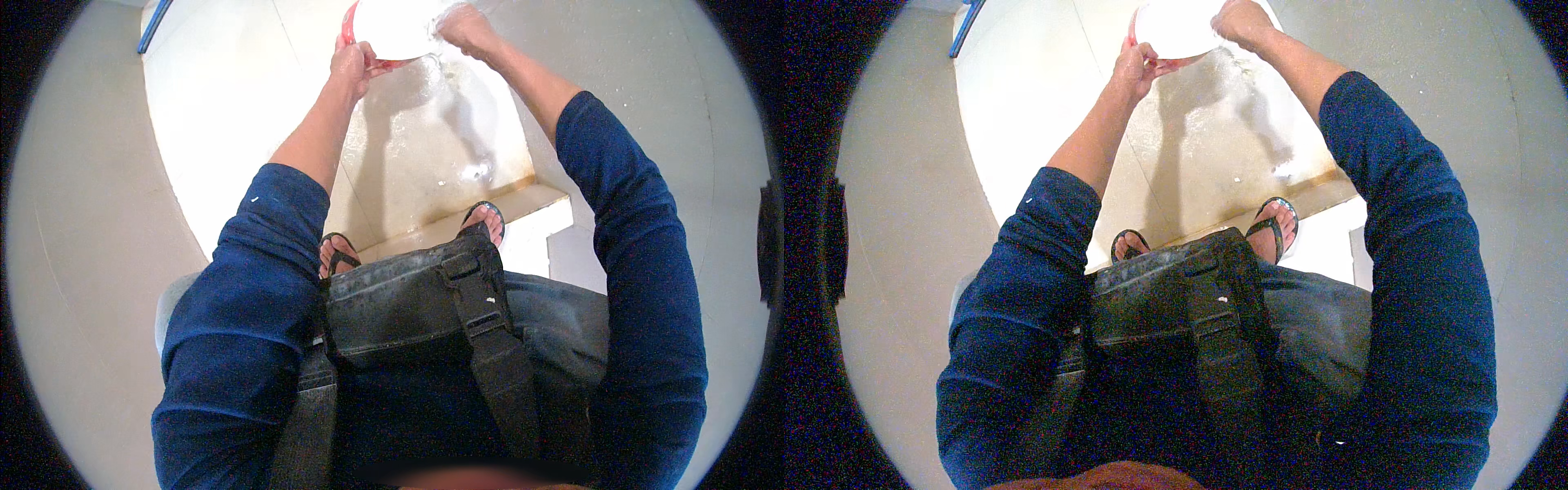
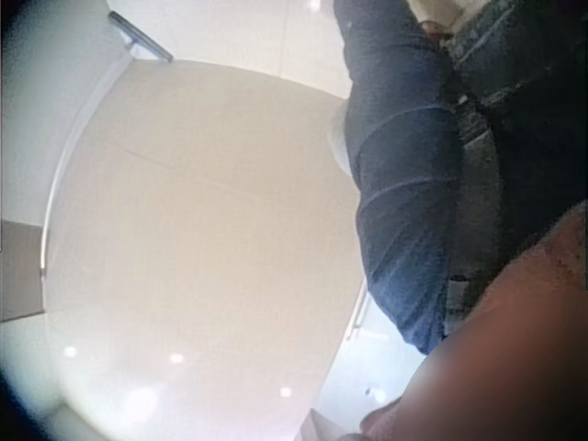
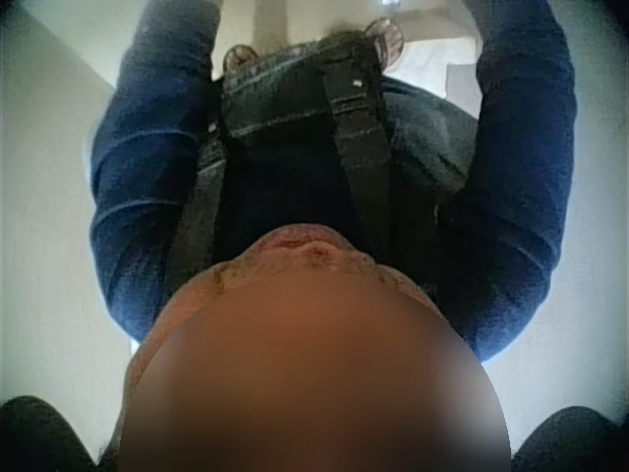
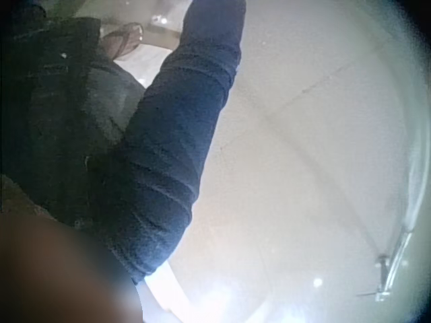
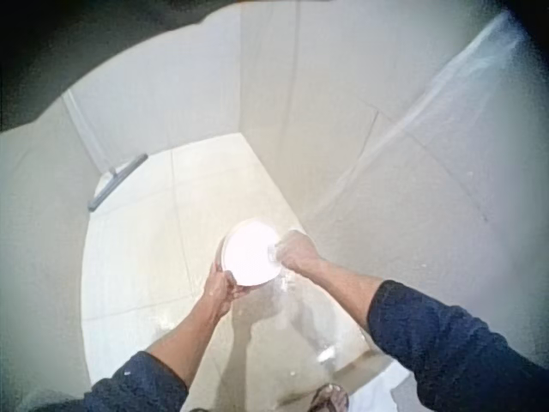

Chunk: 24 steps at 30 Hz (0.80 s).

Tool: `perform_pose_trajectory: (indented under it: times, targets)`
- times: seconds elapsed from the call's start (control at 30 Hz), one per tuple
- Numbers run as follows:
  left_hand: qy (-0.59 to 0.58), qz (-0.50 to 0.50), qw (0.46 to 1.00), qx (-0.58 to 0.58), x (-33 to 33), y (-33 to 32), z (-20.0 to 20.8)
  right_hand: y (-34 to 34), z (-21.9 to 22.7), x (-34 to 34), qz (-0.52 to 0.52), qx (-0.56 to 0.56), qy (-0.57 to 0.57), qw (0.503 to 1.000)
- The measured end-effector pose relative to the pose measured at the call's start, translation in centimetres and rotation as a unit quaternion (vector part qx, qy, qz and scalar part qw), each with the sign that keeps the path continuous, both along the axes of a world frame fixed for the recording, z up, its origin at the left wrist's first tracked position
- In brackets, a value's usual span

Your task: The person scrubs the tiled floor of a shower stall using a small brush and a white paste from a container. They repeatedly dip the brush into the container and scrub the floor surface, then rinse the area with water from a handheld shower head.

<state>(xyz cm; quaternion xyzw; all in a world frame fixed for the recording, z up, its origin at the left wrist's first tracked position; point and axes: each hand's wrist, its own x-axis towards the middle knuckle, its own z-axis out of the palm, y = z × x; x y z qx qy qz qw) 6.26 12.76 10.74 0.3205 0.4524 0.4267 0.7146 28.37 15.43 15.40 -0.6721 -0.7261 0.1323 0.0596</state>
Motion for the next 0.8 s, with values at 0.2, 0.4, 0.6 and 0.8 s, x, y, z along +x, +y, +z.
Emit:
perform_pose_trajectory:
  times: [0.2, 0.4, 0.6, 0.8]
  targets:
    - [0.053, -0.041, 0.997, -0.028, 0.8, -1.5, -0.8, -3.4, 1.3, -5.0, 0.242, 0.205, -0.103, 0.943]
    - [0.165, -0.096, 0.982, -0.006, -0.1, -1.8, -0.4, -5.4, 0.2, -2.0, 0.232, 0.190, -0.118, 0.947]
    - [0.068, -0.002, 0.998, 0.012, 1.3, -1.2, -0.7, -6.9, -1.5, -0.6, -0.023, -0.003, -0.010, 1.000]
    - [0.101, 0.069, 0.992, -0.010, 1.8, -1.7, -0.9, -7.3, -2.0, -4.2, -0.101, -0.137, 0.223, 0.960]
